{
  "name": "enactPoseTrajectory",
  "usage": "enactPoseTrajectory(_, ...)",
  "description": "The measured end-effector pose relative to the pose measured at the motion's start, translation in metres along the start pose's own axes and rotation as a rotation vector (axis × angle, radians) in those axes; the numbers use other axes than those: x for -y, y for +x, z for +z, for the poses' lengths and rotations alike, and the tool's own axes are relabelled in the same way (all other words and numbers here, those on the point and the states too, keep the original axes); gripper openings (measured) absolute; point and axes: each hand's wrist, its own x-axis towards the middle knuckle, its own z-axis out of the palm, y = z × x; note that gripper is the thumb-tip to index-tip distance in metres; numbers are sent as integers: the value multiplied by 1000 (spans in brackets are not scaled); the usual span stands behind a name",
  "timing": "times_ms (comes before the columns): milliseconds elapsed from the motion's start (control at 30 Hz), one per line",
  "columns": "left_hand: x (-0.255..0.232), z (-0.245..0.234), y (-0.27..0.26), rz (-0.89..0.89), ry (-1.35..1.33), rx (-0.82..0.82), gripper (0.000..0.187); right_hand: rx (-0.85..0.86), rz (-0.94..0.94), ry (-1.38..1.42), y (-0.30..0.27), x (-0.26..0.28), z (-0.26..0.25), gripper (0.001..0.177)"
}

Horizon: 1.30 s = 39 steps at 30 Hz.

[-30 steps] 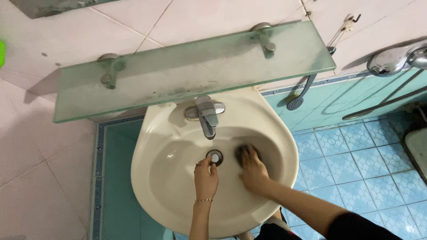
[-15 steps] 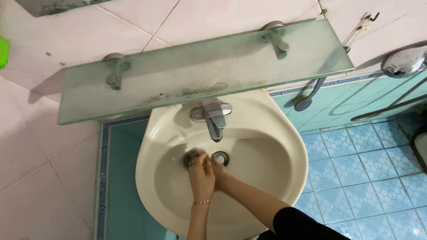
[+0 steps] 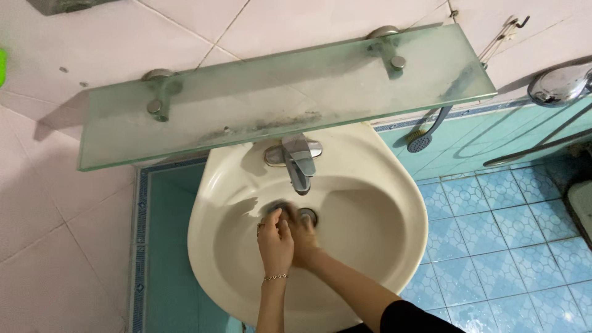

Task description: The person scrubs a white bathroom sink using a dark scouring pad. They clean the basin, the faucet, and the surrounding rim with repetitive circular and back-and-forth motions. The person occasionally rinses the pad under the running water to remove debris.

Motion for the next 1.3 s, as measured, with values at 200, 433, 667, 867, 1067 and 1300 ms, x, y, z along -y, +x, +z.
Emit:
enactPoseTrajectory(200, -8, 1, -4, 46, 2, -16, 30, -10, -205, 218, 8, 21, 63, 67)
enactPoseTrajectory(433, -13, 6, -5, 59, -24, -3, 29, -270, 117, 54, -49, -89, 25, 76)
enactPoseTrajectory(667, -22, 18, -3, 101, -11, 15, 29, 193, 28, 96, -141, -82, 27, 77)
enactPoseTrajectory(867, -27, 5, -5, 5, -20, 59, 30, 54, 75, -477, -127, -165, 16, 60)
enactPoseTrajectory(1067, -32, 5, -7, 0, -30, 67, 29, -519, -149, -981, -76, -193, -31, 67)
enactPoseTrajectory(1300, -40, 18, -12, 11, -48, 92, 29, -300, -158, -758, -115, -205, -37, 61)
